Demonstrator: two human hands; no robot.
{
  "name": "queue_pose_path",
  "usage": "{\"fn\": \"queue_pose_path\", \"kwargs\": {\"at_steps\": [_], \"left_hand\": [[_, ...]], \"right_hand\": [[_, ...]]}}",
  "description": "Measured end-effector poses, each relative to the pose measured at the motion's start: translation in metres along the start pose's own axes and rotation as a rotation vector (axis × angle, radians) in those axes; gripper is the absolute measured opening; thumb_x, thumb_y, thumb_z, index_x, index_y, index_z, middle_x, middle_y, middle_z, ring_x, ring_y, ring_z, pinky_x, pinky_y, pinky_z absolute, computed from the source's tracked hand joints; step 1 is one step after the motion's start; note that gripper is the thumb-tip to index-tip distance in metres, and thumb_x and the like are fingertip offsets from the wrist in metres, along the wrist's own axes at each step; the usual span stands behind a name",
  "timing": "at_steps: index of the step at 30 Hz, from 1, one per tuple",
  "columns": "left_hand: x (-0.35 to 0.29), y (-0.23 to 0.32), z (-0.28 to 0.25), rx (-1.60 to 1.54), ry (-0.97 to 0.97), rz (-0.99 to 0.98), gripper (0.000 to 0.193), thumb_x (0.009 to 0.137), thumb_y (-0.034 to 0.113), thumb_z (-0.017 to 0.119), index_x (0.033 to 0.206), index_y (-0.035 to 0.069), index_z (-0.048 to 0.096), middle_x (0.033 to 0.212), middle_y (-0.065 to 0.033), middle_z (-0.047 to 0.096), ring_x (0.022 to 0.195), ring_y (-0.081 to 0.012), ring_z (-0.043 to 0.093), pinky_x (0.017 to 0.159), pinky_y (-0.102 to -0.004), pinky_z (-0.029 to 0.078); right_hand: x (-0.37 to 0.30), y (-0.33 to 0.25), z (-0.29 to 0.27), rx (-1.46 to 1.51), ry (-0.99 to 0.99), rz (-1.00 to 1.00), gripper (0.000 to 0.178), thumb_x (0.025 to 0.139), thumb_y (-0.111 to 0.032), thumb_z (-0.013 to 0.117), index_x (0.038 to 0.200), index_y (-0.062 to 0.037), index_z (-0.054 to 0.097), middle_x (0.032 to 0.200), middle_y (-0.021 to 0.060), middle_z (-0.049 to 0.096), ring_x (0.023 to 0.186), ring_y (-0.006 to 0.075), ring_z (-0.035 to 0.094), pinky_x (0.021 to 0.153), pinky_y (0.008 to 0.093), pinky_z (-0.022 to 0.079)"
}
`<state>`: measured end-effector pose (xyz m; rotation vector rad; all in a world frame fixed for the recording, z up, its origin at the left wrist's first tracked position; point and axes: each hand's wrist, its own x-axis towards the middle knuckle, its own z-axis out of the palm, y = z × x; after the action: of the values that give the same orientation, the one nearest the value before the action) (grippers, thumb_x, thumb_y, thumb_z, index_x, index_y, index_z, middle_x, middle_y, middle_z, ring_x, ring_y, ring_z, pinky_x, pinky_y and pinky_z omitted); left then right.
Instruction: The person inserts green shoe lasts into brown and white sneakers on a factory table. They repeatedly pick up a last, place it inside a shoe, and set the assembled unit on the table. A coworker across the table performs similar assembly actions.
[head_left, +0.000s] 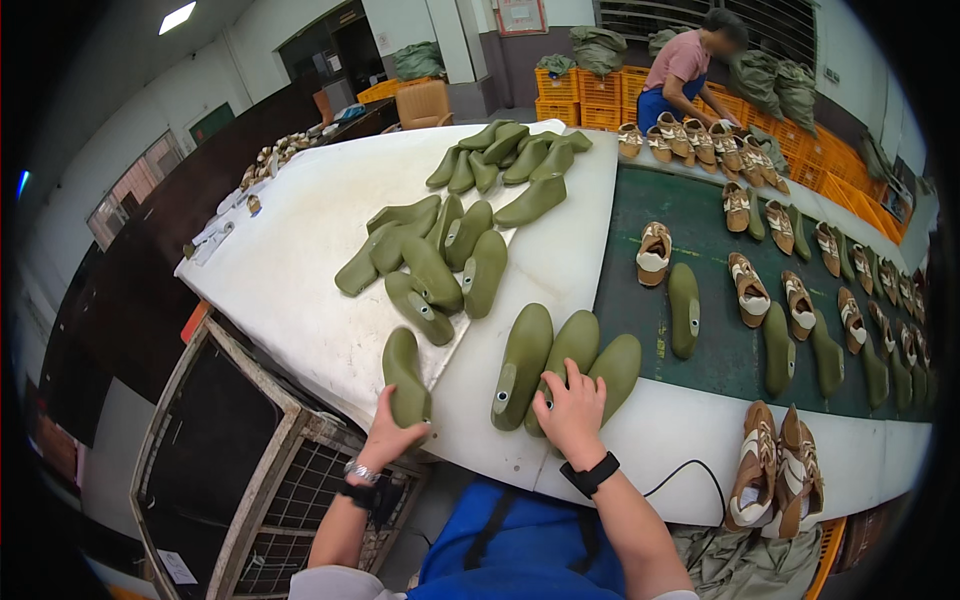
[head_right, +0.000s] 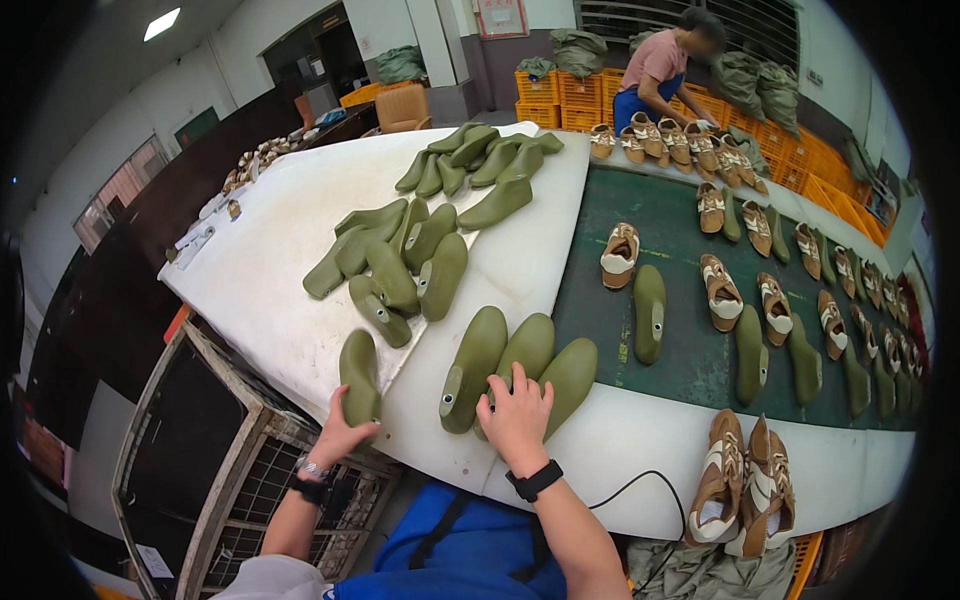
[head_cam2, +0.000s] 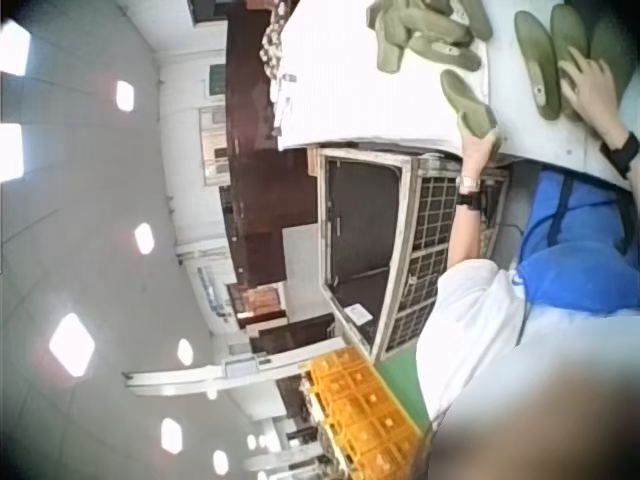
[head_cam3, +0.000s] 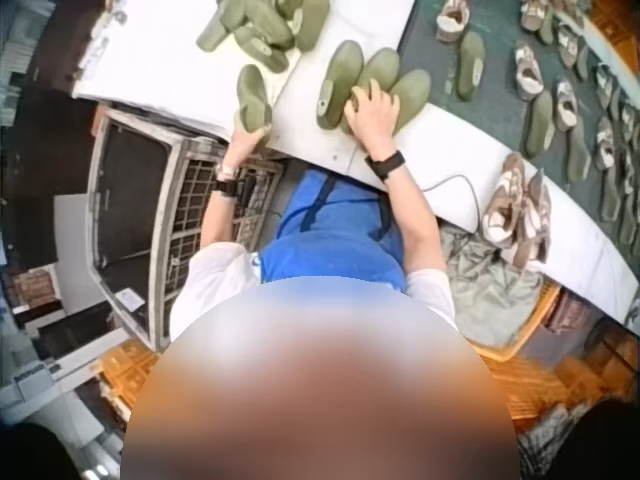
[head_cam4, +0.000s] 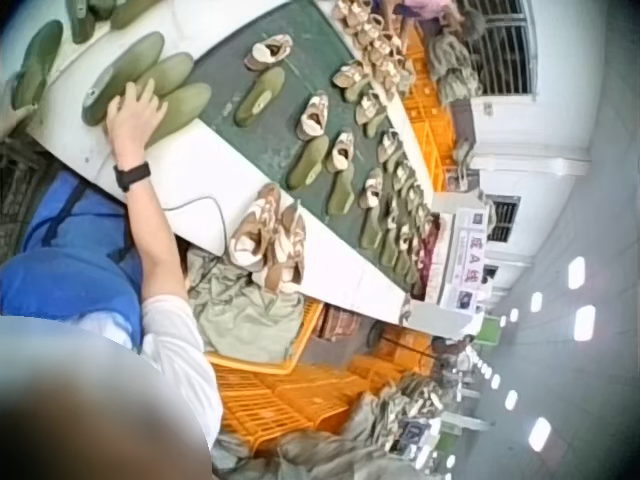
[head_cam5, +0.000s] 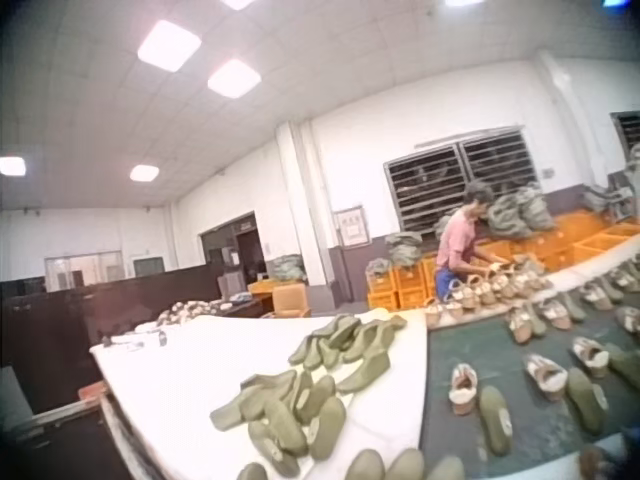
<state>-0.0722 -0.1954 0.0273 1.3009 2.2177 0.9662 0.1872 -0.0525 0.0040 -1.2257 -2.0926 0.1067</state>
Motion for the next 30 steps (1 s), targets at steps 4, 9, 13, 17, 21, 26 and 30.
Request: {"fn": "queue_pose_path", "kwargs": {"at_steps": [4,9,13,17,21,26,30], "left_hand": [[-0.023,0.008,-0.022,-0.974,-0.223,-0.165,0.084,0.078,0.02,0.066,0.145,0.016,0.016,0.126,-0.0206,0.05,0.106,-0.027,0.058,0.091,-0.0375,0.049],[0.017,0.029,0.026,-1.155,-0.413,-0.109,0.083,0.079,0.023,0.067,0.145,0.017,0.016,0.125,-0.0191,0.053,0.111,-0.0231,0.055,0.094,-0.0344,0.046],[0.07,0.03,0.08,-0.74,-0.255,0.031,0.082,0.08,0.025,0.069,0.145,0.009,0.022,0.134,-0.0199,0.047,0.119,-0.0241,0.051,0.101,-0.0328,0.04],[0.102,0.023,0.1,-0.348,-0.152,0.181,0.079,0.078,0.022,0.07,0.144,0.002,0.031,0.131,-0.0192,0.052,0.119,-0.0259,0.052,0.1,-0.033,0.041],[0.11,0.024,0.1,-0.385,-0.276,0.119,0.08,0.074,0.011,0.066,0.145,0.003,0.029,0.121,-0.0181,0.06,0.106,-0.027,0.06,0.091,-0.0346,0.047],[0.091,0.03,0.106,-0.272,-0.343,0.161,0.08,0.078,0.015,0.068,0.145,0.001,0.028,0.129,-0.0186,0.054,0.116,-0.026,0.054,0.099,-0.0339,0.042],[0.135,0.033,0.09,-0.041,-0.309,0.184,0.083,0.081,0.029,0.07,0.144,-0.003,0.026,0.138,-0.0236,0.046,0.128,-0.0285,0.046,0.105,-0.0348,0.036]], "right_hand": [[0.001,0.0,0.004,0.001,0.007,-0.002,0.029,0.077,-0.026,0.065,0.103,-0.0133,0.066,0.124,0.0155,0.056,0.1,0.0304,0.056,0.098,0.0561,0.035],[0.0,0.004,0.004,0.012,-0.006,-0.004,0.03,0.077,-0.026,0.065,0.104,-0.0132,0.066,0.125,0.0156,0.056,0.102,0.0305,0.056,0.099,0.0567,0.035],[-0.003,0.006,0.0,0.011,0.008,0.015,0.032,0.076,-0.026,0.064,0.106,-0.0128,0.066,0.125,0.0155,0.056,0.106,0.0307,0.054,0.099,0.0561,0.035],[-0.001,0.004,0.005,-0.012,0.007,0.03,0.035,0.076,-0.028,0.065,0.107,-0.0129,0.065,0.126,0.0158,0.055,0.111,0.0299,0.052,0.1,0.0556,0.034],[-0.001,0.004,0.008,-0.008,-0.006,0.064,0.035,0.076,-0.029,0.065,0.106,-0.0125,0.065,0.126,0.0161,0.055,0.111,0.0301,0.052,0.1,0.0561,0.033],[-0.006,0.008,0.001,-0.041,0.015,0.082,0.033,0.075,-0.028,0.065,0.103,-0.0118,0.066,0.125,0.017,0.055,0.111,0.0321,0.052,0.1,0.0572,0.032],[-0.009,0.015,-0.004,-0.01,0.034,0.079,0.03,0.074,-0.026,0.066,0.101,-0.0119,0.066,0.123,0.0169,0.056,0.11,0.0324,0.052,0.1,0.0575,0.032]]}}
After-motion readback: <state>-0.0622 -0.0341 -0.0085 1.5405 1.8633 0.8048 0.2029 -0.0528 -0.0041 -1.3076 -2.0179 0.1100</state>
